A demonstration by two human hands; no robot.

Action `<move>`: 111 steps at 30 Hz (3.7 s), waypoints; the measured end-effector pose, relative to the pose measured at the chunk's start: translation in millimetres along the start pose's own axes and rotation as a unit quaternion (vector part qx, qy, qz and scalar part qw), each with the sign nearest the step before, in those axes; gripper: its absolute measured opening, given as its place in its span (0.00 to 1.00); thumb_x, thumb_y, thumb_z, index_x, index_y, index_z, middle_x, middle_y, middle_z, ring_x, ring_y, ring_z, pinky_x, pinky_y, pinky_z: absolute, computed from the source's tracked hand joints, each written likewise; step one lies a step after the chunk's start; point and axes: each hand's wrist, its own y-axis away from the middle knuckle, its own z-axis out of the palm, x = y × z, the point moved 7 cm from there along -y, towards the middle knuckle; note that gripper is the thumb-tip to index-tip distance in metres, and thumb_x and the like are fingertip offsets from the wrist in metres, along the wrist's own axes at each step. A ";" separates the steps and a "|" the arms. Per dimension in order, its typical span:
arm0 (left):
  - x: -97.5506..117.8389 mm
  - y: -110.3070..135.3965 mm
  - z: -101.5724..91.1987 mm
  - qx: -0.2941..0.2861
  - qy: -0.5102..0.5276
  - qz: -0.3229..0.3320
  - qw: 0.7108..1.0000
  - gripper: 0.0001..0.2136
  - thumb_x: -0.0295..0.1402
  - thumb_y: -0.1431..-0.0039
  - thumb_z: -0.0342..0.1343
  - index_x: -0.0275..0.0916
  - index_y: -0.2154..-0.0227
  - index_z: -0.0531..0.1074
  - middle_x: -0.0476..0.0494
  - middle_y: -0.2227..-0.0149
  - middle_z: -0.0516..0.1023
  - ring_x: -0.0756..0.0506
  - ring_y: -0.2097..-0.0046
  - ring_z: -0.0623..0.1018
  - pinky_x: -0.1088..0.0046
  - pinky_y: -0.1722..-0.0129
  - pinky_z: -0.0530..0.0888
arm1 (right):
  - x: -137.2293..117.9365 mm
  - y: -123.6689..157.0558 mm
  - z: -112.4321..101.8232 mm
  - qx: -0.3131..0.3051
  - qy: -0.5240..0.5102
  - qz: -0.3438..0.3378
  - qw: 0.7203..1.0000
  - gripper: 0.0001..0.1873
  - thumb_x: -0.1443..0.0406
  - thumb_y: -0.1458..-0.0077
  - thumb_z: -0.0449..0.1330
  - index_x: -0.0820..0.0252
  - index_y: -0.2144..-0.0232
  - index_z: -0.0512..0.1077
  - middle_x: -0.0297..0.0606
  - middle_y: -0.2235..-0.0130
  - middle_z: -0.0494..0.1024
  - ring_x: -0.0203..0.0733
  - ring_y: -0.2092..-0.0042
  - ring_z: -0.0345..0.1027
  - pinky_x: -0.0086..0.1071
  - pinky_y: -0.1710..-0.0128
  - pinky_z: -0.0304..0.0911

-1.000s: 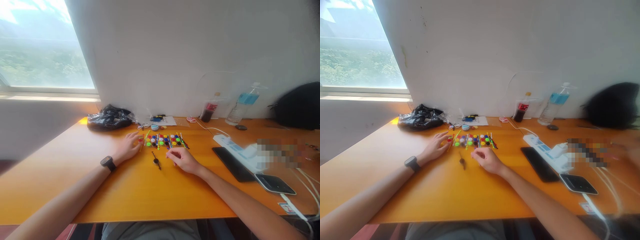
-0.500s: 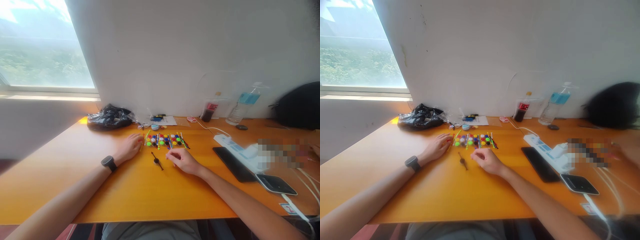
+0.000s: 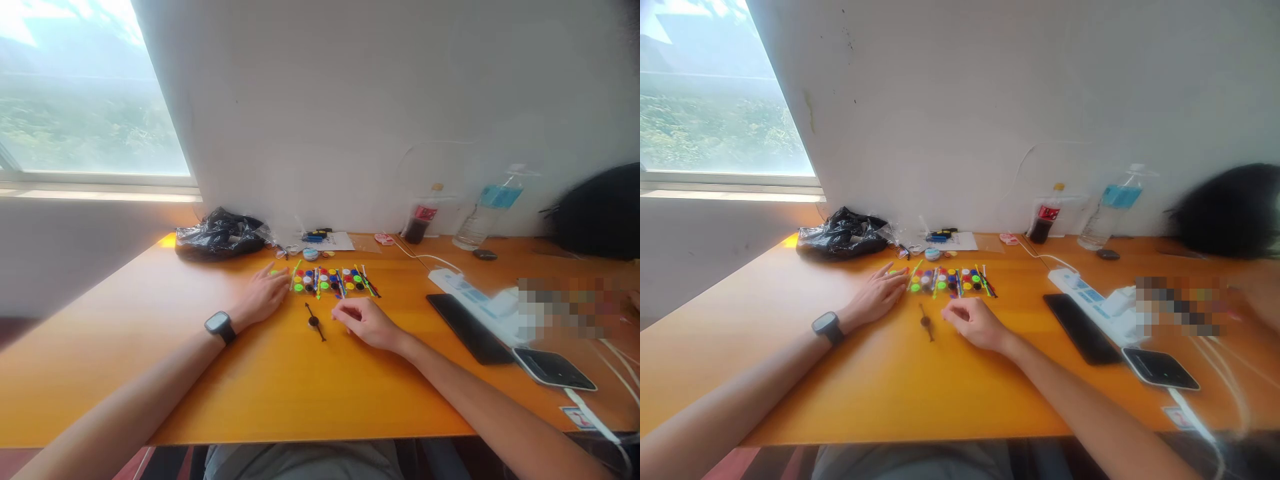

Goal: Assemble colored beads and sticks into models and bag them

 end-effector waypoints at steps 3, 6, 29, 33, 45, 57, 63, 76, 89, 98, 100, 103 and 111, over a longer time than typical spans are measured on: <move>3.8 -0.2 -0.5 -0.002 -0.029 0.014 0.999 0.14 0.40 0.28 0.48 0.45 0.54 0.78 0.41 0.42 0.79 0.35 0.34 0.71 0.44 0.30 0.60 | 0.0 0.0 0.2 -0.002 0.001 -0.001 1.000 0.20 0.51 0.34 0.58 0.58 0.69 0.75 0.32 0.73 0.71 0.38 0.72 0.65 0.31 0.71 0.59; 3.1 0.8 -1.5 0.007 -0.046 0.000 0.999 0.14 0.42 0.28 0.49 0.45 0.52 0.77 0.40 0.41 0.78 0.33 0.33 0.68 0.43 0.32 0.62 | 0.6 0.2 1.0 -0.006 0.002 0.000 1.000 0.20 0.50 0.34 0.58 0.58 0.69 0.76 0.32 0.74 0.71 0.38 0.72 0.65 0.31 0.71 0.58; 16.5 0.8 -14.3 0.049 -0.031 -0.005 0.998 0.09 0.39 0.33 0.56 0.45 0.67 0.77 0.43 0.47 0.81 0.33 0.43 0.72 0.50 0.43 0.70 | 1.5 1.4 2.7 -0.015 0.018 -0.001 1.000 0.19 0.51 0.34 0.58 0.59 0.69 0.76 0.32 0.74 0.69 0.37 0.71 0.62 0.30 0.71 0.56; 22.3 2.9 -20.9 0.064 -0.064 -0.010 0.996 0.07 0.40 0.37 0.59 0.45 0.67 0.76 0.41 0.54 0.82 0.34 0.51 0.74 0.54 0.50 0.70 | 1.6 1.8 2.3 -0.015 0.025 -0.008 1.000 0.20 0.51 0.34 0.58 0.59 0.69 0.76 0.31 0.75 0.68 0.37 0.72 0.60 0.30 0.72 0.54; 31.1 8.4 -28.5 0.008 -0.161 -0.032 0.986 0.07 0.32 0.49 0.58 0.43 0.66 0.78 0.42 0.72 0.78 0.36 0.63 0.78 0.61 0.61 0.67 | 1.6 2.8 4.1 -0.020 0.031 -0.013 0.999 0.19 0.52 0.33 0.58 0.59 0.68 0.77 0.32 0.74 0.69 0.37 0.71 0.61 0.30 0.71 0.55; 37.9 8.7 -21.7 0.009 -0.087 0.002 0.996 0.11 0.32 0.33 0.52 0.43 0.54 0.77 0.40 0.56 0.81 0.39 0.56 0.75 0.61 0.57 0.71 | 2.1 2.5 3.8 -0.023 0.044 -0.017 0.999 0.18 0.53 0.33 0.58 0.59 0.68 0.76 0.31 0.74 0.68 0.36 0.71 0.59 0.30 0.70 0.53; 30.4 7.7 -11.9 -0.017 -0.115 0.041 0.992 0.11 0.32 0.30 0.51 0.44 0.56 0.79 0.40 0.54 0.81 0.38 0.55 0.71 0.57 0.51 0.69 | 3.9 2.4 5.1 -0.026 0.052 -0.015 0.998 0.18 0.53 0.33 0.57 0.59 0.68 0.77 0.30 0.74 0.67 0.35 0.71 0.58 0.30 0.71 0.52; 37.6 7.6 -12.2 -0.006 -0.074 0.051 0.996 0.08 0.28 0.34 0.53 0.43 0.65 0.77 0.44 0.68 0.81 0.39 0.59 0.74 0.60 0.52 0.68 | 3.2 2.1 5.6 -0.033 0.058 -0.017 0.998 0.18 0.54 0.32 0.57 0.60 0.68 0.76 0.30 0.74 0.67 0.35 0.71 0.58 0.30 0.70 0.52; 42.4 7.4 -10.1 -0.024 -0.018 0.042 0.999 0.10 0.34 0.31 0.53 0.40 0.68 0.74 0.42 0.67 0.76 0.44 0.65 0.74 0.67 0.62 0.71 | 3.9 2.7 5.0 -0.036 0.065 -0.014 0.997 0.18 0.53 0.33 0.57 0.59 0.68 0.76 0.31 0.74 0.67 0.36 0.71 0.58 0.30 0.71 0.52; 40.9 4.6 -6.7 -0.018 -0.005 0.028 0.999 0.09 0.32 0.32 0.52 0.40 0.69 0.74 0.40 0.66 0.77 0.42 0.63 0.75 0.64 0.59 0.73 | 1.0 2.8 6.1 -0.038 0.070 -0.012 0.997 0.19 0.52 0.33 0.57 0.59 0.67 0.77 0.32 0.73 0.68 0.36 0.71 0.58 0.30 0.71 0.53; 42.0 4.2 -8.0 -0.014 -0.006 0.030 0.999 0.10 0.30 0.33 0.51 0.40 0.69 0.73 0.41 0.67 0.76 0.43 0.64 0.75 0.65 0.60 0.72 | 0.4 2.8 6.2 -0.038 0.070 -0.012 0.997 0.20 0.52 0.33 0.57 0.60 0.67 0.77 0.32 0.74 0.68 0.36 0.71 0.58 0.30 0.71 0.53; 45.0 4.2 -8.2 -0.012 -0.011 0.041 0.999 0.12 0.30 0.31 0.48 0.40 0.70 0.73 0.40 0.67 0.76 0.42 0.63 0.75 0.64 0.58 0.72 | 0.6 2.6 6.5 -0.039 0.069 -0.011 0.997 0.20 0.52 0.33 0.57 0.59 0.67 0.77 0.32 0.74 0.68 0.36 0.71 0.58 0.30 0.72 0.52; 38.7 4.3 -4.9 -0.015 -0.019 0.011 1.000 0.14 0.32 0.33 0.51 0.40 0.76 0.67 0.41 0.70 0.75 0.42 0.65 0.74 0.63 0.60 0.71 | 0.5 2.8 6.4 -0.043 0.079 -0.011 0.996 0.18 0.54 0.33 0.57 0.60 0.68 0.76 0.31 0.74 0.68 0.35 0.71 0.58 0.30 0.71 0.52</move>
